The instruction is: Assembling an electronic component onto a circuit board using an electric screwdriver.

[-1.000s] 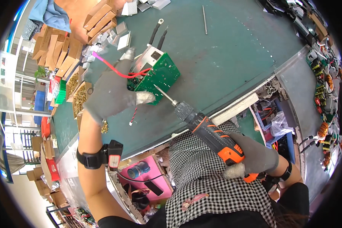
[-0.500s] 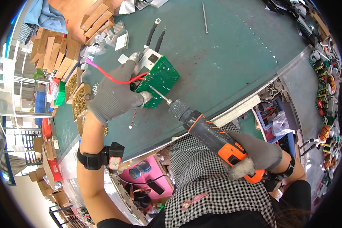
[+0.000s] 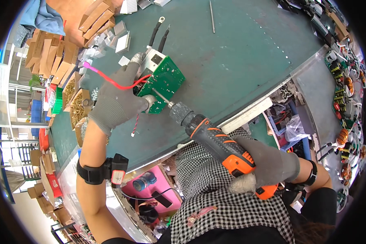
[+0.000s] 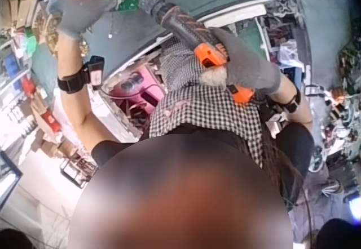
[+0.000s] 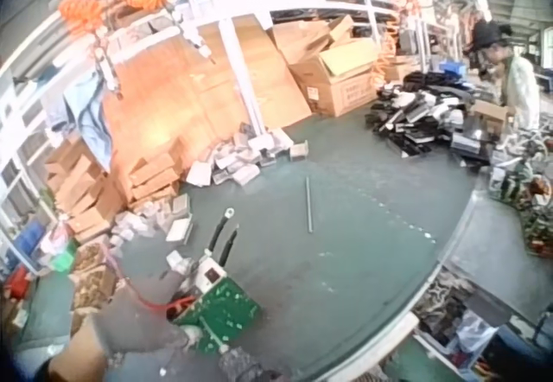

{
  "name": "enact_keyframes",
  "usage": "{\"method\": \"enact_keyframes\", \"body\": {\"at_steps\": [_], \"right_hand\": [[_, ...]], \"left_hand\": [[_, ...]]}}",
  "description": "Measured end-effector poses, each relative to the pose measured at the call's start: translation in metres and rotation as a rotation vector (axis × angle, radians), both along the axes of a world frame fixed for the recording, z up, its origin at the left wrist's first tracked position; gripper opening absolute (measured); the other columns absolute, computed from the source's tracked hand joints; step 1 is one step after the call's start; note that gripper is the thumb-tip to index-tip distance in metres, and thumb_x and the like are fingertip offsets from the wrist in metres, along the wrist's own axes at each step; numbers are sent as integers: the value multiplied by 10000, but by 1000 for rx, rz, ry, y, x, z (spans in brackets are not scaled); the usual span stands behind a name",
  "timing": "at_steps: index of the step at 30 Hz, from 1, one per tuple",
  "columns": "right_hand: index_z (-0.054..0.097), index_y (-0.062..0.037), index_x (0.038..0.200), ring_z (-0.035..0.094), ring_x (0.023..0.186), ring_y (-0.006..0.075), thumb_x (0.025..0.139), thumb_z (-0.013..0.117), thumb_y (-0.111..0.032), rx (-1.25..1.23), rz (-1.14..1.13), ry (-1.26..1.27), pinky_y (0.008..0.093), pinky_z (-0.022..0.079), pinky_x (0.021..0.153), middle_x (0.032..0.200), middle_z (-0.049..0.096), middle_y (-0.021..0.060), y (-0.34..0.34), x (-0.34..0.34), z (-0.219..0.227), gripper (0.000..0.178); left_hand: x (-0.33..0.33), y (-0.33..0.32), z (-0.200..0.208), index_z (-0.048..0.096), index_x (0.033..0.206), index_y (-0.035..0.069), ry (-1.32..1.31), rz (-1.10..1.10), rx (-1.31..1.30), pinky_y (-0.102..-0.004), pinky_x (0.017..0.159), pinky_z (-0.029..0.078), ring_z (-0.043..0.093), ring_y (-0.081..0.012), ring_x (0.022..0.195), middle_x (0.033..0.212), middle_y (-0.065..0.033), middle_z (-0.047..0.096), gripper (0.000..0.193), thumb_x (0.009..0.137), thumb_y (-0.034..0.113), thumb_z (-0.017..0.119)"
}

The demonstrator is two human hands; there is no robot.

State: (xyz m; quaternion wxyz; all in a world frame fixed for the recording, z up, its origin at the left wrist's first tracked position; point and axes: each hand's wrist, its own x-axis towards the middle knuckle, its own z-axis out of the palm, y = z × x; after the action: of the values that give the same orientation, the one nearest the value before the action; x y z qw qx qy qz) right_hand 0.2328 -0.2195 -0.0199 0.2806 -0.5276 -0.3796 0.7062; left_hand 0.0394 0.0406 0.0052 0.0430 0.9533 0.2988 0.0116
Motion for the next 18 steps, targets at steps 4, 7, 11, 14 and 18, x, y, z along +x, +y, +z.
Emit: {"method": "enact_keyframes", "body": {"at_steps": [4,7,11,14,18], "right_hand": [[401,17,1268,558,635,105,655,850,-358,-67,30,69,265,503,572,832,571,51,0,6,-7,847],[397,21,1290,558,673,98,636,868,-336,-19,23,99,269,504,596,842,575,44,-22,13,-38,881],[435,23,1269,567,750,110,693,805,-224,-89,-211,108,279,495,664,842,575,41,-36,15,-47,728],[517,6,1128,576,726,120,752,734,-239,-92,-402,170,273,492,641,834,587,45,-29,18,-54,499],[488,2,1048,588,581,145,748,717,-390,-2,-496,138,274,496,473,757,584,74,7,25,-38,544]], "left_hand": [[-2,-4,4,467,1312,51,-12,-8,21,-409,793,492,616,-324,915,986,-149,622,825,591,300,780],[-5,-2,3,402,1390,61,-23,8,-12,-400,802,493,622,-310,930,1009,-136,627,909,600,307,778],[0,-2,8,392,1400,68,46,107,-130,-384,832,494,618,-312,964,1062,-138,625,936,597,333,793],[2,-5,13,355,1418,48,11,145,-190,-368,866,488,613,-294,1017,1130,-150,616,983,594,325,815],[-21,13,-7,223,1449,-33,-446,104,-435,-319,859,494,617,-224,1027,1161,-170,614,1057,629,221,841]]}}
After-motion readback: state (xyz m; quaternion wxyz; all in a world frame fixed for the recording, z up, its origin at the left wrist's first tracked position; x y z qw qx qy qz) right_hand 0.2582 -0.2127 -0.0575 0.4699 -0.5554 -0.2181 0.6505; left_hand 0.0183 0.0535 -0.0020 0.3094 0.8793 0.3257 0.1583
